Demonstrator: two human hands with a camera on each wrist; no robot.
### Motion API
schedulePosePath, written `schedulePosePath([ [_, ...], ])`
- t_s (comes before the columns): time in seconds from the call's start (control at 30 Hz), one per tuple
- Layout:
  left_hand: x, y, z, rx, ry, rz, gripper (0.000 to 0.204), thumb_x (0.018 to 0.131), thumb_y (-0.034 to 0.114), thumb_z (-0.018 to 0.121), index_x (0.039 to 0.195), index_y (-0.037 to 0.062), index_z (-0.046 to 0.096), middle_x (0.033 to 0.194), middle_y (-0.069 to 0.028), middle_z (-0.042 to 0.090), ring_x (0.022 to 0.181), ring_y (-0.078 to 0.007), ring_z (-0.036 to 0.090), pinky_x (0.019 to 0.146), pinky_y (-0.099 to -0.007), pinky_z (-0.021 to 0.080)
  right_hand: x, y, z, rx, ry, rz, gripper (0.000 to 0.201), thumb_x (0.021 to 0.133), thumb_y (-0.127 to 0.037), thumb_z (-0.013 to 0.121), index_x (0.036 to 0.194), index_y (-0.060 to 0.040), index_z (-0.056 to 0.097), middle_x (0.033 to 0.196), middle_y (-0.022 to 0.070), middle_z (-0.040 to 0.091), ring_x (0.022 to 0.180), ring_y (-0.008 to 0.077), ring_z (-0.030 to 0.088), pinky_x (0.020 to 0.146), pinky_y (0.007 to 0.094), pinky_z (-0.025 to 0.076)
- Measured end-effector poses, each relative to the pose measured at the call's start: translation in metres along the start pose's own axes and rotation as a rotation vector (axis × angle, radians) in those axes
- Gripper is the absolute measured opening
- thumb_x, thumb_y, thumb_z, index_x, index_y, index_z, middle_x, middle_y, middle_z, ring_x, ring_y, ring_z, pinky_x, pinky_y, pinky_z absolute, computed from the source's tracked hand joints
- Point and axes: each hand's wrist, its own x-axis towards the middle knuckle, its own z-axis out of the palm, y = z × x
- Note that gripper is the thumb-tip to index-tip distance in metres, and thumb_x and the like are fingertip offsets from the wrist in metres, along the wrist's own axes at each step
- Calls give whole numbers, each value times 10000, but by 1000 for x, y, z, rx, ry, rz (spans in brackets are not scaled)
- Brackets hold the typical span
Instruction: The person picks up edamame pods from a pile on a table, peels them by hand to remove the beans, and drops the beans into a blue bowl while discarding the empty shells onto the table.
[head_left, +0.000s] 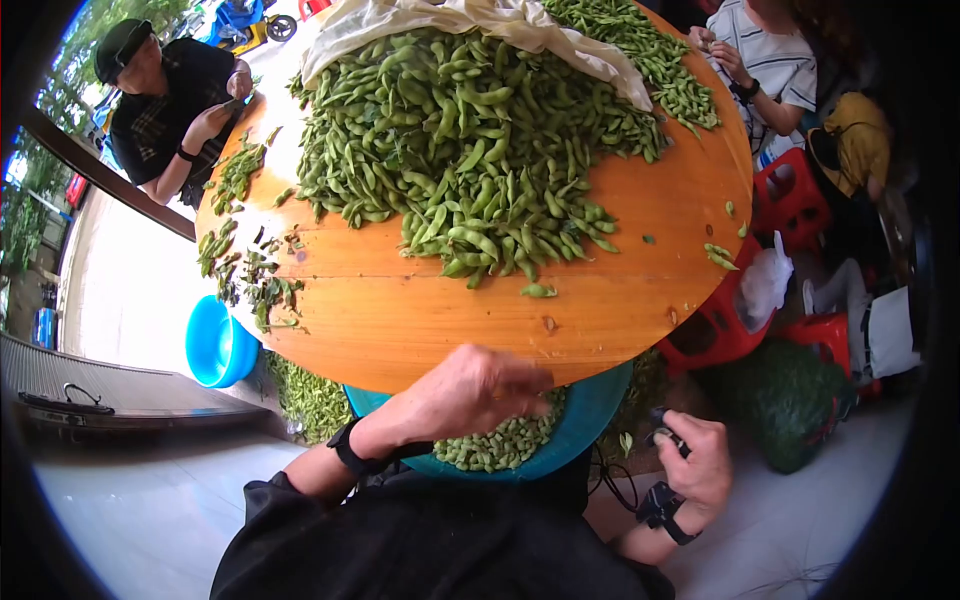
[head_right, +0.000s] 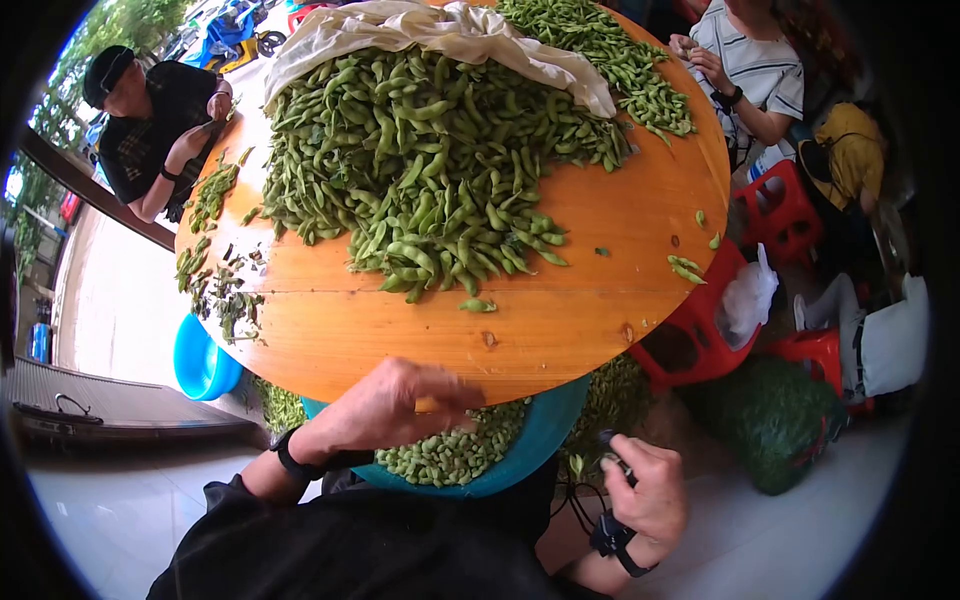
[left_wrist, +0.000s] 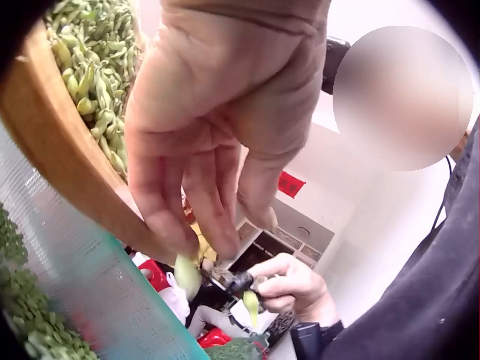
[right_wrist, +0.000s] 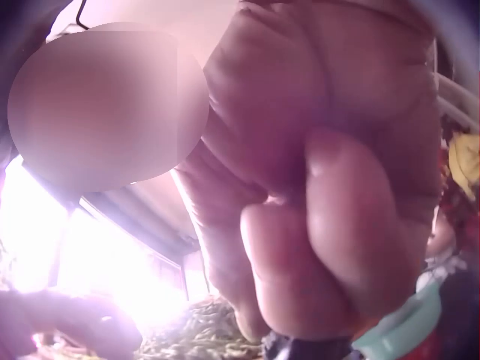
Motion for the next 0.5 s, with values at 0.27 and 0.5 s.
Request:
schedulePosePath([
  [0.27,48,-30,-10,647,519,-67,276,818,14,636,1091,50,629,974,-154,535,852,-378,591,725,-456,505,36,-10,28,75,295,-75,220,830,35,604,1044,47,652,837,190,664,719,334,670,636,370,518],
  [0.5,49,-31,-7,734,518,19,327,774,-16,605,1096,42,617,950,-160,520,899,-386,565,766,-446,502,74,-34,83,484,307,-37,193,868,12,605,1046,67,654,774,162,652,669,220,641,624,321,499],
])
